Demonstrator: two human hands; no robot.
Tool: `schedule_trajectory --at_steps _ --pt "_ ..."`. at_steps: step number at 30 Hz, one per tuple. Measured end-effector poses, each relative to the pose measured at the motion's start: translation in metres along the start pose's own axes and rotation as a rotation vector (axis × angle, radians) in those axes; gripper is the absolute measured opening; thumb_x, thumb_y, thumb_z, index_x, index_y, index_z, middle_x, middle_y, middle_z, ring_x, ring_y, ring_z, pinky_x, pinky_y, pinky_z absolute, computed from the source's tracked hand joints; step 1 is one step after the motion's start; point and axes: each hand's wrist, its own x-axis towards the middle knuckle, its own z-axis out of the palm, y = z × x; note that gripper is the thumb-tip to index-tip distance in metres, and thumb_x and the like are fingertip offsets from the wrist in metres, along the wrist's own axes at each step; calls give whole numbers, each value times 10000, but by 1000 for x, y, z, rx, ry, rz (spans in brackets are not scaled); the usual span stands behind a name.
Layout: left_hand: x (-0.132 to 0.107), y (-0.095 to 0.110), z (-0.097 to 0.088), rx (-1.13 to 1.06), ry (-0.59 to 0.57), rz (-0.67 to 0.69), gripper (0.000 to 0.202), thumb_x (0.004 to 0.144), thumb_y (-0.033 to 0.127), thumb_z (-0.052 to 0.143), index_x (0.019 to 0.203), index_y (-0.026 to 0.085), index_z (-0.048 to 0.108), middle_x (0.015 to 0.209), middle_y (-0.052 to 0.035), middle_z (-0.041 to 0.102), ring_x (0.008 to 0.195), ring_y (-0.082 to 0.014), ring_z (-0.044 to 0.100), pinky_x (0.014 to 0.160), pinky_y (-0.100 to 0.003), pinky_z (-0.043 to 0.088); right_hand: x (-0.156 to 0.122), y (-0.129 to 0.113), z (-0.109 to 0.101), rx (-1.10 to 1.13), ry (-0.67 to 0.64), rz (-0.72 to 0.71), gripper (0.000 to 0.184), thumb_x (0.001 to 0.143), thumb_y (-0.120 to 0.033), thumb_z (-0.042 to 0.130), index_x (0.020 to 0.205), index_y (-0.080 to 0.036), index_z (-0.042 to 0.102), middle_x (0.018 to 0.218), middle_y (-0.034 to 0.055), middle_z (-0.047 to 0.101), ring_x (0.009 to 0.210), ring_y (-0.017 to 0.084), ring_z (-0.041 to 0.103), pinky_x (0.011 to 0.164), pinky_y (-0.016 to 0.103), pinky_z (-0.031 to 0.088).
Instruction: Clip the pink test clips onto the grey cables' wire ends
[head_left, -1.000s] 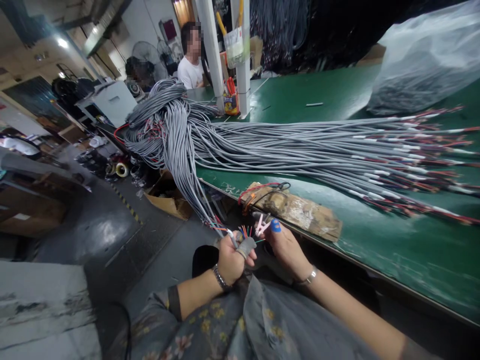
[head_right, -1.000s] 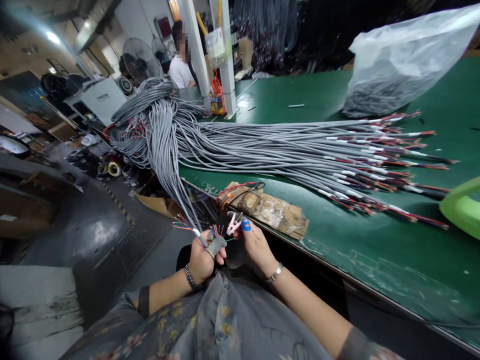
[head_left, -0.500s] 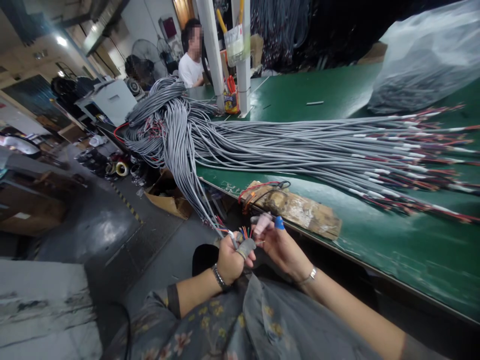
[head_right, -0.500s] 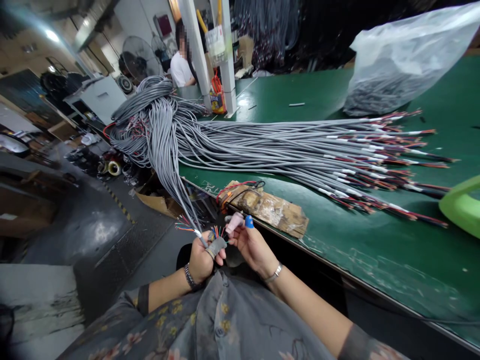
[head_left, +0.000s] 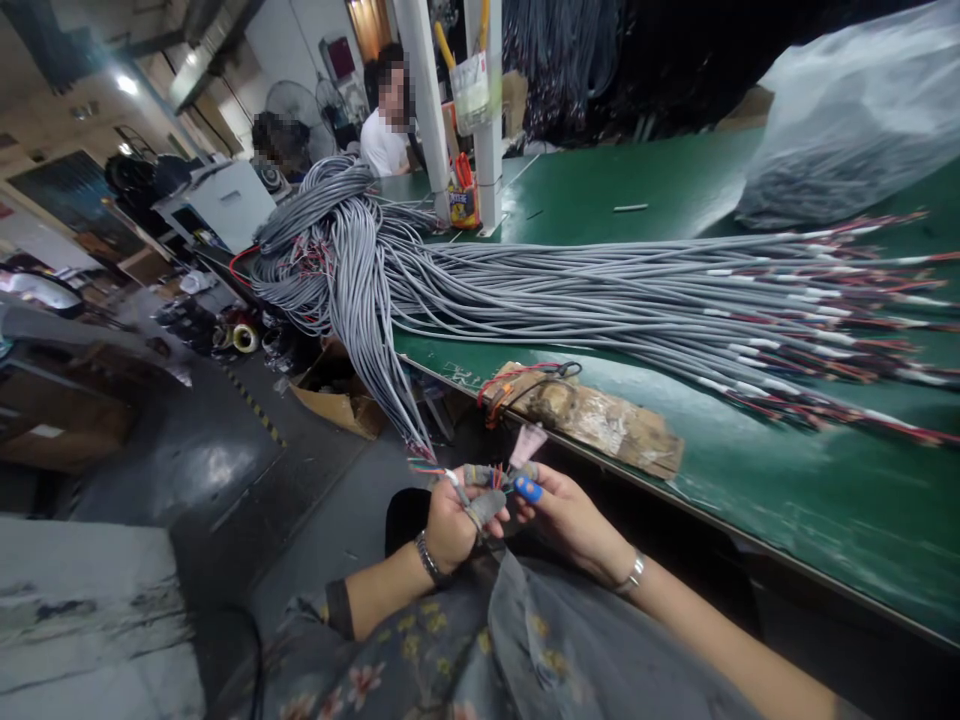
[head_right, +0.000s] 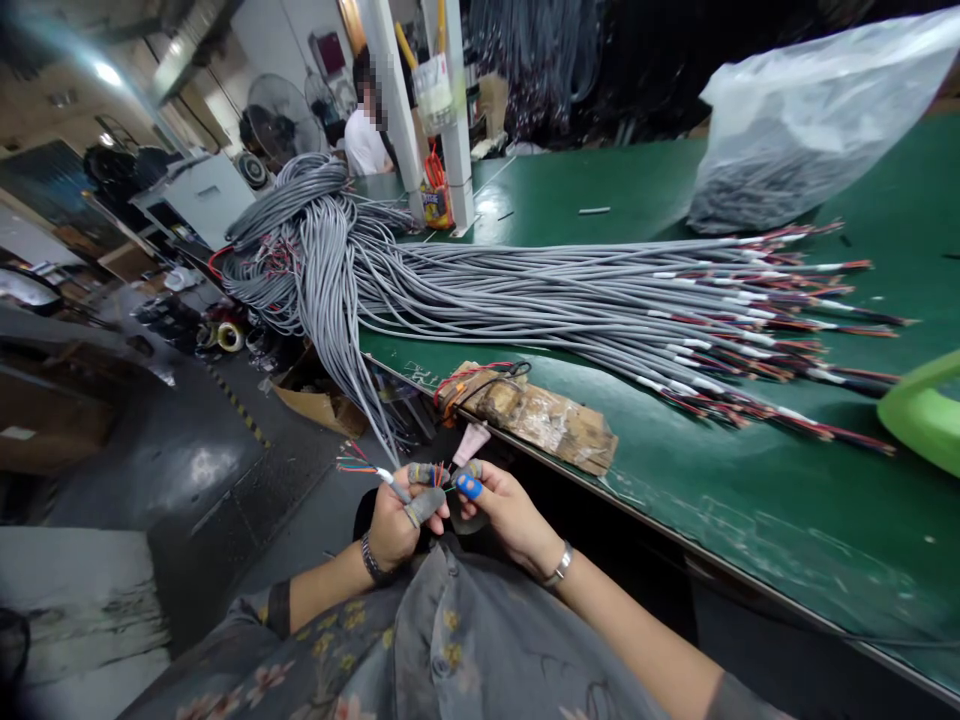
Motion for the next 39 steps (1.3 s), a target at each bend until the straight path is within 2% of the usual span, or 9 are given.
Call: schedule_trajectory --at_steps 3,5,9,13,17,22,29,34,39 --pt "1 -2 -7 -48 -181 -48 427 574 492 793 711 110 660 606 -78 687 389 -92 537 385 -186 399 1 3 -2 42 -36 62 375 599 -481 817 634 -177 600 506 -40 510 479 86 427 505 234 333" --pt "1 -4 -11 -67 -217 -42 433 575 497 796 709 102 680 643 -101 704 407 -100 553 396 -193 411 2 2 -4 91 -25 93 362 592 -459 827 628 -186 592 516 -40 514 482 90 437 511 236 358" --pt "2 -11 -16 -83 -135 76 415 612 483 785 788 116 707 693 -107 723 435 -115 579 416 -206 426 10 -8 -8 191 60 79 403 610 -564 770 706 -196 638 619 -10 562 523 107 456 526 255 409" --pt "6 -15 -14 -80 -92 165 363 666 462 759 819 136 713 738 -100 730 532 -147 638 511 -240 485 18 -17 -6 43 90 -33 496 666 -671 658 802 -194 663 612 0 548 540 136 449 525 282 407" --pt "13 -13 -6 -61 -87 132 407 640 489 770 814 128 707 740 -105 727 562 -166 652 550 -261 503 18 -19 -2 -183 175 -156 486 733 -689 566 693 -208 621 540 -11 492 525 154 439 514 295 378" --pt "16 -11 -2 -122 -83 97 428 597 496 794 787 125 699 707 -96 720 547 -167 647 531 -259 499 14 -18 -3 -377 339 -334 498 719 -709 563 608 -224 596 572 15 543 555 166 466 560 305 407" --pt "15 -15 -4 -117 -163 114 385 657 461 771 813 117 696 720 -101 721 552 -164 653 560 -265 503 22 -13 1 -12 96 -120 544 752 -715 516 801 -191 657 664 43 607 564 176 521 548 334 461" --pt "15 -13 -2 -102 -134 77 442 606 524 776 755 118 685 684 -100 713 536 -170 647 552 -270 502 25 -12 1 65 119 -115 533 723 -692 581 865 -185 660 716 55 634 611 181 550 550 318 471" --pt "11 -12 -3 -130 -100 47 439 570 509 801 754 127 689 670 -89 710 535 -161 642 531 -256 492 20 -12 -4 112 93 -33 553 696 -744 553 789 -209 657 655 28 603 579 163 537 542 302 471"
